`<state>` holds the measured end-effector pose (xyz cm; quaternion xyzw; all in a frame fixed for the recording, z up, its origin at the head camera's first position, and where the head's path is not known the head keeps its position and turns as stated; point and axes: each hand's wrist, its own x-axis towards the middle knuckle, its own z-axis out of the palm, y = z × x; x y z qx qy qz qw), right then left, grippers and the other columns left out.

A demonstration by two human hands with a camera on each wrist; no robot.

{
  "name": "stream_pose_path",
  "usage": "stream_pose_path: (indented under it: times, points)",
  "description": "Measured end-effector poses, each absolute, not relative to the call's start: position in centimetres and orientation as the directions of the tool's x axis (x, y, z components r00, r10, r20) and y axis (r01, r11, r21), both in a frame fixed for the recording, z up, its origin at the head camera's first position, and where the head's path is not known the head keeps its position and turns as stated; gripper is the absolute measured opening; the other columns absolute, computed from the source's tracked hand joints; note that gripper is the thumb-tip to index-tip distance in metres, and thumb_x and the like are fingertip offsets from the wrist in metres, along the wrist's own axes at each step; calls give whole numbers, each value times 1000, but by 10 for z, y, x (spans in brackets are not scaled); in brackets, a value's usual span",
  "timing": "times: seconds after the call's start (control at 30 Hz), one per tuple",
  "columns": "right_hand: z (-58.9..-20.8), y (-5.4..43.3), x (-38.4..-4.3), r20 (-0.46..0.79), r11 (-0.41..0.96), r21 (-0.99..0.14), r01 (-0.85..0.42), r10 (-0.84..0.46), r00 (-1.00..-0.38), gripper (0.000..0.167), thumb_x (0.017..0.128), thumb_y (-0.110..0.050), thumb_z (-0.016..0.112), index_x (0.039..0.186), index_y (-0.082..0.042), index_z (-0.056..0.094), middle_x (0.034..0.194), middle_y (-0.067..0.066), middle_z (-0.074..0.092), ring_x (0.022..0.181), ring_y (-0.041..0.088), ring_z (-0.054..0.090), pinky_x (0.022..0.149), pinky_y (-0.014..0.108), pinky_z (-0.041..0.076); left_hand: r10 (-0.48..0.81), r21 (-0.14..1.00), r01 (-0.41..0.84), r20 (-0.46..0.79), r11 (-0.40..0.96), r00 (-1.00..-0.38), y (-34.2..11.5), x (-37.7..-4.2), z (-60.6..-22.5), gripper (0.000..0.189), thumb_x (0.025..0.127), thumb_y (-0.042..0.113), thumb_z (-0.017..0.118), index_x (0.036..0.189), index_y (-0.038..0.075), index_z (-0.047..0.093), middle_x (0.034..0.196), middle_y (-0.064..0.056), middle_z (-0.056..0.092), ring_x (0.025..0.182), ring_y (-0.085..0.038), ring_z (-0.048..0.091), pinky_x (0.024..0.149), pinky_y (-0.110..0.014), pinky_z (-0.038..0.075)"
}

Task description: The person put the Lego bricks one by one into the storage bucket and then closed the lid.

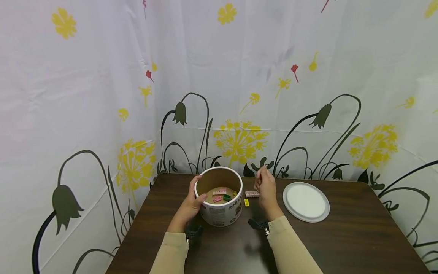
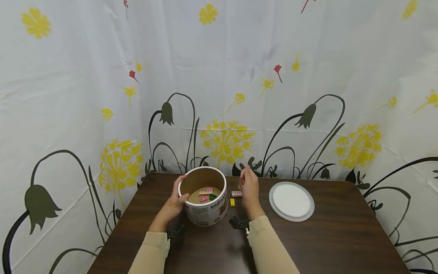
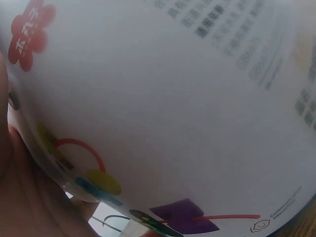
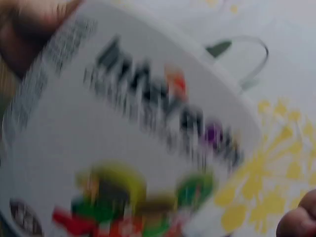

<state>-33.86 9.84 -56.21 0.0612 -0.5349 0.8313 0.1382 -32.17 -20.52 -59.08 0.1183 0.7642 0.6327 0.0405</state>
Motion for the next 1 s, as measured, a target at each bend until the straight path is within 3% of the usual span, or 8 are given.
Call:
stream_pose_path:
  times: [0.1, 0.2, 0.37, 0.6, 0.8, 0.9, 1.0]
  points:
    - [-585, 117, -339, 172, -286, -926, -246, 259, -951, 50, 116, -46, 42, 83, -10, 52, 64, -5, 41, 55, 12, 36, 54, 32, 29, 240, 978, 127, 85, 163, -967, -204, -321, -590, 87, 95, 39, 64, 167, 33, 17, 168, -25, 29, 150, -50, 39, 118, -52, 35]
    - [-609, 130, -339, 149, -148, -968, -202, 306, -940, 43, 115, -39, 50, 92, -4, 57, 78, -4, 48, 71, 14, 46, 68, 30, 40, 240, 978, 127, 85, 166, -967, -204, -321, -592, 87, 94, 40, 65, 167, 32, 17, 167, -25, 30, 150, -49, 40, 117, -52, 36]
    - [-645, 141, -336, 117, -25, -991, -129, 288, -951, 26, 113, -23, 58, 111, 3, 60, 99, -2, 54, 95, 13, 51, 85, 27, 42, 240, 975, 131, 85, 182, -967, -204, -319, -593, 88, 94, 40, 65, 167, 31, 17, 167, -24, 30, 149, -47, 41, 118, -53, 36]
    - [-657, 148, -341, 110, 31, -994, -106, 188, -976, 21, 108, -14, 65, 123, 0, 65, 104, 2, 57, 99, 15, 54, 86, 24, 45, 227, 976, 127, 85, 177, -970, -205, -320, -589, 87, 94, 39, 64, 167, 34, 18, 165, -23, 32, 148, -47, 42, 116, -50, 36]
    - [-649, 156, -344, 15, 7, -1000, -15, 119, -993, 31, 105, -4, 66, 135, 7, 63, 108, 9, 57, 97, 16, 52, 79, 25, 46, 237, 978, 112, 69, 176, -969, -204, -321, -588, 86, 95, 41, 63, 167, 34, 16, 168, -23, 29, 150, -47, 40, 120, -59, 33]
    - [-646, 160, -347, -10, 73, -997, 15, 64, -998, 36, 103, -7, 70, 138, 1, 66, 127, 15, 63, 112, 21, 55, 92, 32, 47, 240, 980, 110, 68, 167, -969, -203, -321, -588, 86, 96, 41, 63, 167, 34, 15, 168, -23, 27, 151, -47, 39, 120, -58, 33]
    - [-644, 161, -349, -30, 165, -986, 25, -29, -999, 42, 101, -13, 74, 142, -7, 67, 150, 17, 57, 136, 30, 51, 113, 46, 41, 238, 980, 111, 69, 166, -969, -204, -320, -589, 86, 96, 41, 63, 167, 34, 16, 168, -22, 28, 150, -47, 39, 119, -55, 34]
